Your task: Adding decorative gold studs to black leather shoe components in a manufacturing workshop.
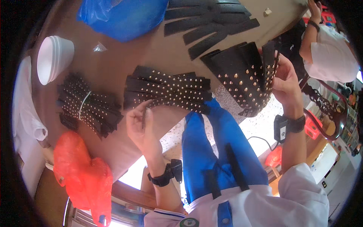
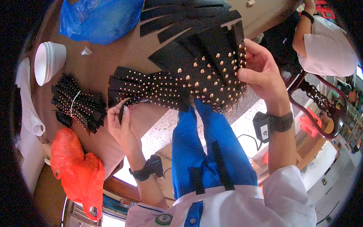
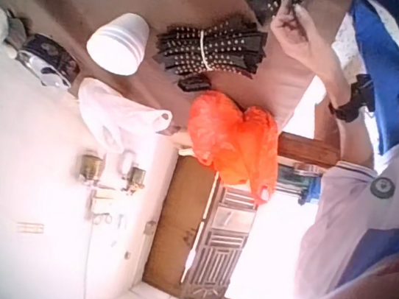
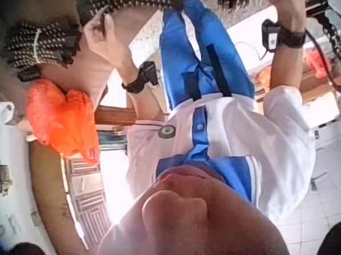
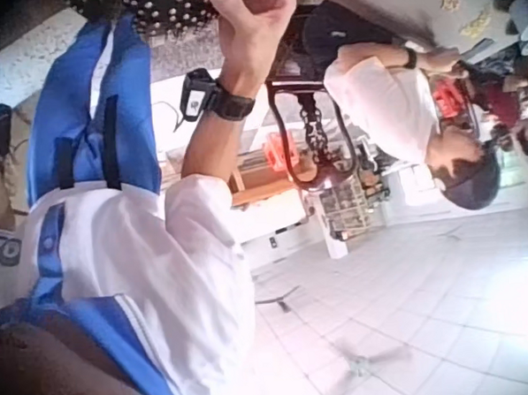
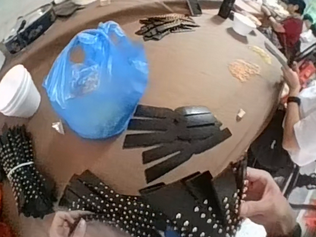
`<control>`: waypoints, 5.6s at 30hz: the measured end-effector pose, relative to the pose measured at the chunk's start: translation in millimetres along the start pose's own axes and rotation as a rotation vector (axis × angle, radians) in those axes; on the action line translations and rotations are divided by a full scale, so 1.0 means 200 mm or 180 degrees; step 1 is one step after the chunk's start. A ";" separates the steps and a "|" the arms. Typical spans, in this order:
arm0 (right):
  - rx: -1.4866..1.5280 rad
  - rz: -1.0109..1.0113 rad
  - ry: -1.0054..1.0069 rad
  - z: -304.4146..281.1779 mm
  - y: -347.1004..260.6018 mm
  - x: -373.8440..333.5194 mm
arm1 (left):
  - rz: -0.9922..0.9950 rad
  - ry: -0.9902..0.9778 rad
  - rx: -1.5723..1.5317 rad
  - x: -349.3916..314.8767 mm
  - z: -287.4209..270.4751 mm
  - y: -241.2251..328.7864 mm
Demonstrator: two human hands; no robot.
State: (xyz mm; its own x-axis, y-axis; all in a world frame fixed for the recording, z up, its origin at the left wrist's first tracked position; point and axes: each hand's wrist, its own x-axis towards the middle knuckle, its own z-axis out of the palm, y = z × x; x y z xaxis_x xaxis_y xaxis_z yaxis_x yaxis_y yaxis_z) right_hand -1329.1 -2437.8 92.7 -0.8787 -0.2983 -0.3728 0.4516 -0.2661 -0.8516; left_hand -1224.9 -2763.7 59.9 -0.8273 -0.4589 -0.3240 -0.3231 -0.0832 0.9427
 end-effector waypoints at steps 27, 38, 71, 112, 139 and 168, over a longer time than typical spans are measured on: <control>-0.2978 -0.1181 -0.1926 0.68 0.26 0.45 | 0.0570 0.0015 0.0557 -0.21 0.08 0.02; -0.2316 0.0426 -0.1909 0.22 0.02 0.12 | 0.0518 -0.0473 -0.0821 -0.29 0.29 0.17; -0.0437 0.0732 -0.1608 0.30 0.02 0.12 | 0.0955 -0.0327 0.0875 -0.26 0.32 0.12; -0.3602 -0.0735 -0.1055 0.91 0.31 0.43 | -0.1657 0.0351 -0.1350 -0.03 0.07 0.10; -0.1061 -0.1472 -0.1556 0.94 0.34 0.34 | 0.1901 -0.0181 0.0320 0.06 0.03 0.19; -0.1074 0.0047 -0.1186 0.92 0.25 0.21 | -0.0280 0.0054 0.0681 -0.11 0.01 0.28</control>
State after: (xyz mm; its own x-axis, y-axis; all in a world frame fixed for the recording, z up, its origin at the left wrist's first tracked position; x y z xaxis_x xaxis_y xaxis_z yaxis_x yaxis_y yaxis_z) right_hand -1315.2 -2631.8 102.3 -0.7298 -0.6233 -0.2811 0.3343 0.0334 -0.9419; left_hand -1226.0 -2755.7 119.9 -0.7844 -0.4730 -0.4013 -0.4852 0.0649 0.8720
